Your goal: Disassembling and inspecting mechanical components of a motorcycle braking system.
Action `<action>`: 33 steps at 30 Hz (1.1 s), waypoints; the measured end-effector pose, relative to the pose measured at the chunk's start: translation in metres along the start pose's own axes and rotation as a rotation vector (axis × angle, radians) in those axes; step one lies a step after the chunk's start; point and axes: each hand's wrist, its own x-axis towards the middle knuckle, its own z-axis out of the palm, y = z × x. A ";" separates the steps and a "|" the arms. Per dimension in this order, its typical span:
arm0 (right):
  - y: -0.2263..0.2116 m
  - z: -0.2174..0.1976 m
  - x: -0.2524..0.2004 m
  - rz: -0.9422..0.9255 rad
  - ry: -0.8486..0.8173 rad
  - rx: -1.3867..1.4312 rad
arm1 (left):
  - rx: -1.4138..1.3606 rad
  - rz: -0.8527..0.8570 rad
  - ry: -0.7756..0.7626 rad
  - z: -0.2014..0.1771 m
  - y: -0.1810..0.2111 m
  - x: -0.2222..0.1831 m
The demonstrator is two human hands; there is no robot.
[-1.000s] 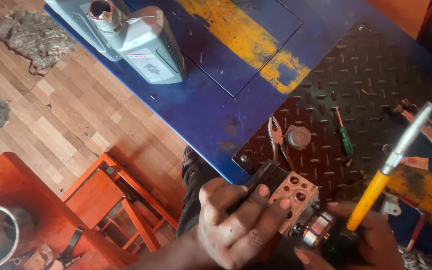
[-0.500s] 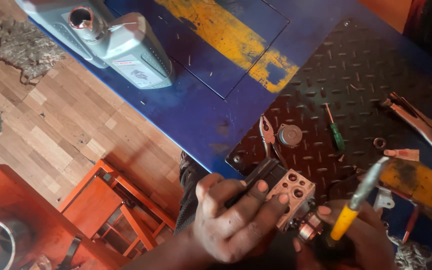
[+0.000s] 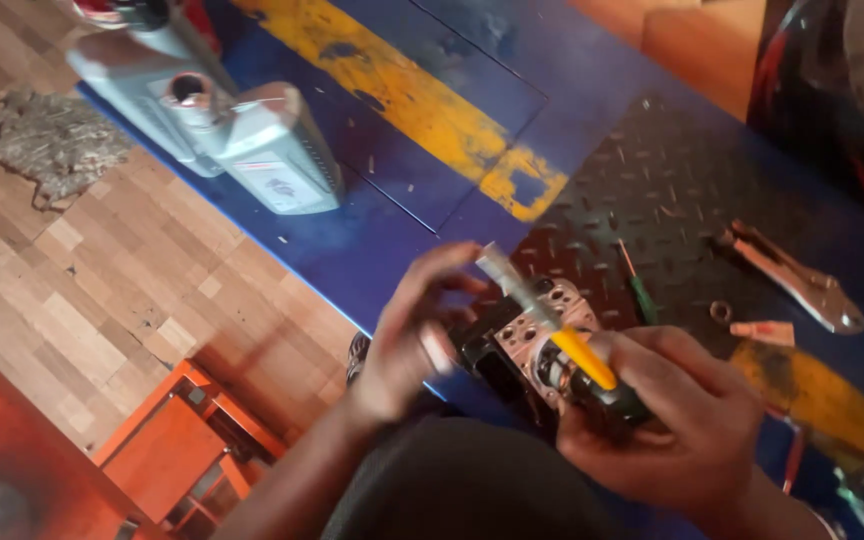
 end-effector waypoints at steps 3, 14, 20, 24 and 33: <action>0.000 0.002 0.007 -0.050 -0.017 0.018 | -0.671 -0.386 0.070 -0.003 -0.025 0.001; -0.003 0.019 -0.020 0.379 0.011 0.166 | -1.181 -0.508 0.029 0.021 0.002 -0.009; 0.015 0.040 -0.033 0.620 0.172 0.581 | -1.196 -0.584 0.227 0.014 0.002 -0.016; 0.069 0.057 -0.066 0.927 0.121 0.378 | -1.251 -0.665 0.350 0.006 0.006 -0.006; 0.119 0.082 -0.154 0.904 -0.092 -0.401 | -1.528 -0.799 0.323 -0.002 -0.019 -0.006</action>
